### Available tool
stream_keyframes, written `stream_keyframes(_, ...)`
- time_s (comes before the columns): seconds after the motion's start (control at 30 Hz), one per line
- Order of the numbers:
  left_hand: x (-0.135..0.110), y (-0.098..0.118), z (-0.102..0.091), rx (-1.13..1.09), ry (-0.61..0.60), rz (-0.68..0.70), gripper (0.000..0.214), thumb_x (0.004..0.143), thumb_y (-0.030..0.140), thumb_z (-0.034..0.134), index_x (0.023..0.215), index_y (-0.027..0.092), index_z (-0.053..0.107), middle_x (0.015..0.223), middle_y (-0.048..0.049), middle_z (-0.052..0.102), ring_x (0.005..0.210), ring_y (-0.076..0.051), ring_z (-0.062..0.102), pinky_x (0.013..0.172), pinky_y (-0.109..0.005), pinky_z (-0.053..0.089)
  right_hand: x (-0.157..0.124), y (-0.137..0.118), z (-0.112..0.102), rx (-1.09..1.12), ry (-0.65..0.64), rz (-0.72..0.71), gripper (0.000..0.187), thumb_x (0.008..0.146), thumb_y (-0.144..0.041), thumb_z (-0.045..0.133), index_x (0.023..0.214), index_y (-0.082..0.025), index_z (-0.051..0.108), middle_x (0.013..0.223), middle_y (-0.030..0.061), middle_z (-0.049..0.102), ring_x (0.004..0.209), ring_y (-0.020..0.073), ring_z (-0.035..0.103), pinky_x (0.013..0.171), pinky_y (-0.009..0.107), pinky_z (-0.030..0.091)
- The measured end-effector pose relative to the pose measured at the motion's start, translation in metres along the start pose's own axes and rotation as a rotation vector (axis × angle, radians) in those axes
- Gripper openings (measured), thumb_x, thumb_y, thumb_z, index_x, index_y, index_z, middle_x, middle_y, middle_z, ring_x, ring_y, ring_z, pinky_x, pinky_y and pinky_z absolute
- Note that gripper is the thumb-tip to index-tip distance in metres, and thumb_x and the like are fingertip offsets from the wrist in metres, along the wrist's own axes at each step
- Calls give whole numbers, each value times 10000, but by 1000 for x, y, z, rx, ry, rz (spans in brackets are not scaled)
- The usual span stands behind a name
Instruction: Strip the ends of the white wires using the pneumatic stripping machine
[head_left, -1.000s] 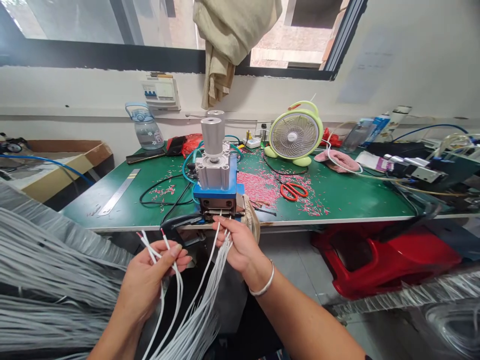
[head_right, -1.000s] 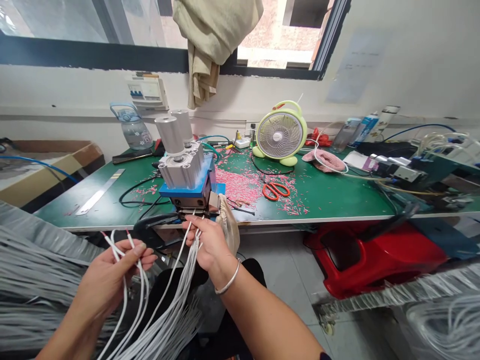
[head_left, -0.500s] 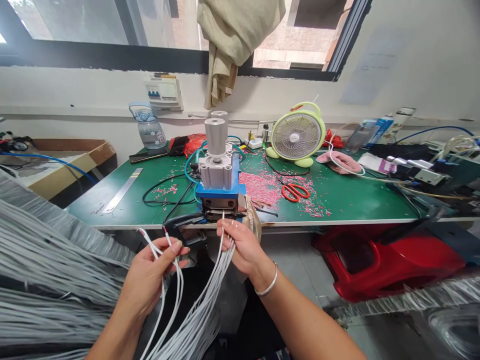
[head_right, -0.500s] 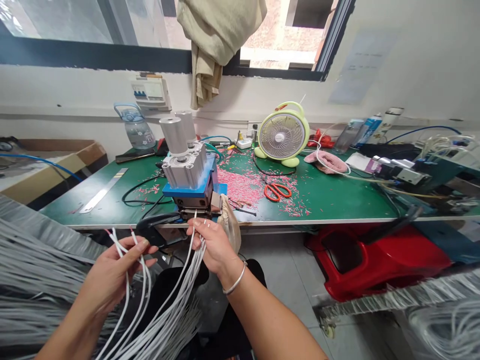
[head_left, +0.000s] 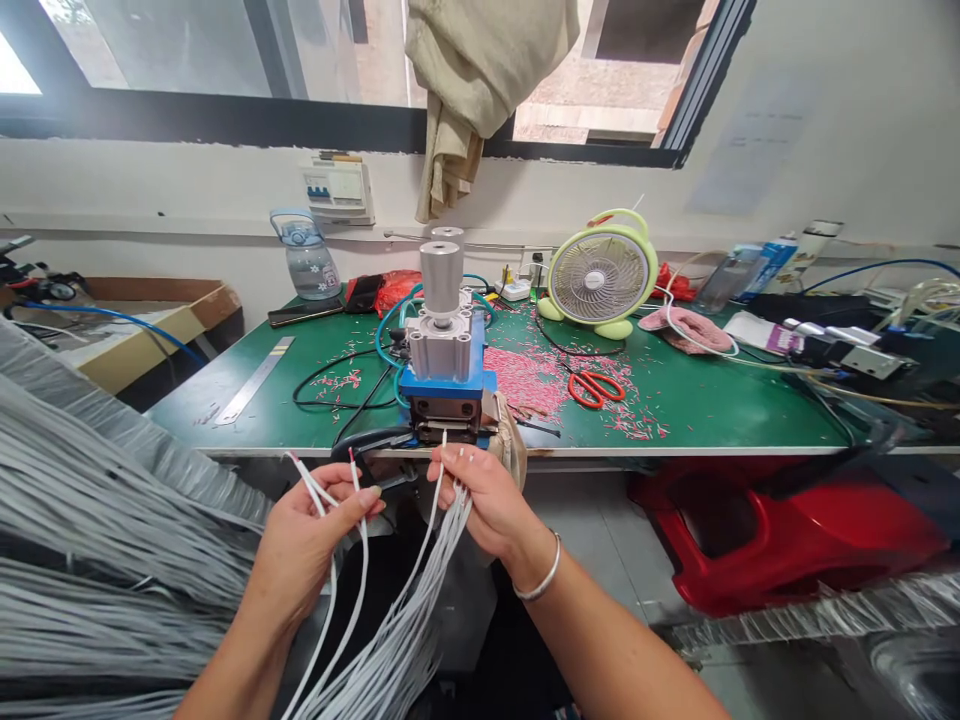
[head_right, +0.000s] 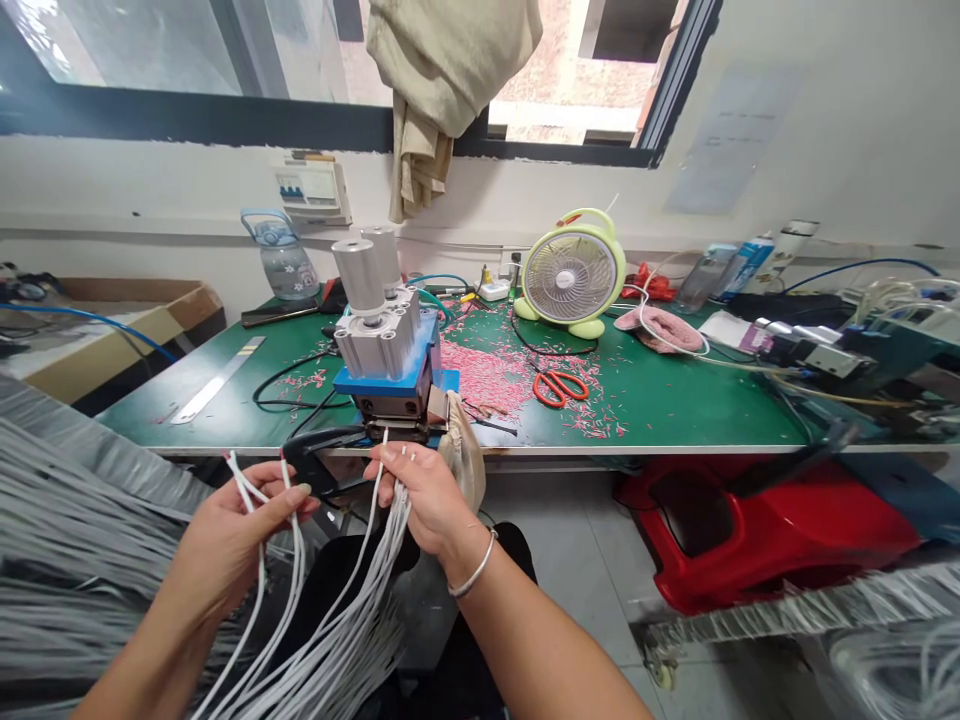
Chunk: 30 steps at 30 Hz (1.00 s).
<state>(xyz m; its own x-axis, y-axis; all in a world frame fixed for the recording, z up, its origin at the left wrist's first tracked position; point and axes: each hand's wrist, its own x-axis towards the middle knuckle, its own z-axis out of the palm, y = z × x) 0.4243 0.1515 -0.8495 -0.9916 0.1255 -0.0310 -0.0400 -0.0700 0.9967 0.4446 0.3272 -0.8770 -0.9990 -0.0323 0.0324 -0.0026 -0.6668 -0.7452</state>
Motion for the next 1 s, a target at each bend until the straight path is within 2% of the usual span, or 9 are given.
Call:
stream_keyframes(0.13, -1, -3, 1, 89, -3, 47, 310, 536, 241, 734, 786, 156, 572, 582, 44, 573, 520, -77, 518, 525, -178, 403, -7, 2, -1, -125, -50, 41, 233, 719, -337, 606, 761, -110, 628, 597, 6, 549, 516, 55, 467, 496, 171, 353)
stream_keyframes(0.23, 0, -6, 2, 105, 12, 51, 287, 538, 254, 732, 755, 155, 572, 595, 34, 577, 529, -87, 518, 526, -188, 400, -10, 3, -2, -125, -56, 52, 254, 706, -337, 615, 812, -107, 638, 687, 32, 587, 612, 75, 524, 597, 189, 412)
stream_keyframes(0.3, -1, -10, 4, 99, -4, 47, 271, 545, 260, 727, 738, 152, 570, 638, 7, 613, 586, -109, 557, 568, -204, 421, -12, 5, -2, -119, -113, 74, 270, 687, -322, 631, 853, -109, 625, 764, 52, 605, 665, 94, 555, 637, 214, 438)
stream_keyframes(0.37, -1, -14, 7, 92, -51, 34, 256, 558, 264, 719, 735, 152, 572, 661, -10, 637, 624, -126, 582, 607, -218, 436, -14, 9, 1, -159, -193, 117, 292, 645, -293, 662, 876, -123, 603, 770, 46, 607, 646, 105, 568, 576, 212, 444)
stream_keyframes(0.43, -1, -18, 10, 92, -91, 17, 248, 568, 271, 713, 735, 154, 572, 640, -5, 638, 603, -126, 585, 592, -217, 439, -16, 16, 6, -259, -230, 158, 292, 618, -273, 677, 857, -130, 590, 670, 15, 593, 558, 96, 552, 472, 179, 403)
stream_keyframes(0.53, -2, -20, 13, 94, -110, -4, 244, 584, 281, 702, 743, 154, 569, 627, 2, 635, 560, -117, 578, 540, -204, 433, -17, 25, 13, -373, -181, 146, 221, 654, -287, 633, 793, -118, 598, 556, -15, 548, 437, 57, 472, 405, 157, 337)
stream_keyframes(0.63, -1, -16, 11, 41, -112, -3, 236, 634, 304, 664, 778, 140, 573, 661, -17, 638, 606, -124, 594, 590, -218, 456, -15, 26, 17, -351, -104, 105, 199, 662, -273, 615, 775, -109, 607, 584, -5, 562, 396, 40, 428, 390, 164, 328)
stream_keyframes(0.8, 3, 0, 8, -89, -126, -146, 302, 698, 340, 600, 925, 155, 528, 840, -62, 650, 765, -183, 623, 671, -317, 500, -7, 12, 14, -163, 81, 23, 259, 714, -364, 573, 734, -106, 587, 508, -9, 537, 336, 40, 400, 348, 168, 276)
stream_keyframes(1.0, 9, 15, 16, -88, -197, -151, 322, 700, 306, 603, 974, 168, 505, 867, -57, 632, 775, -198, 627, 718, -356, 497, 6, 2, 9, 78, 214, 25, 255, 692, -364, 604, 657, -118, 543, 415, -51, 444, 299, 31, 321, 329, 177, 236)
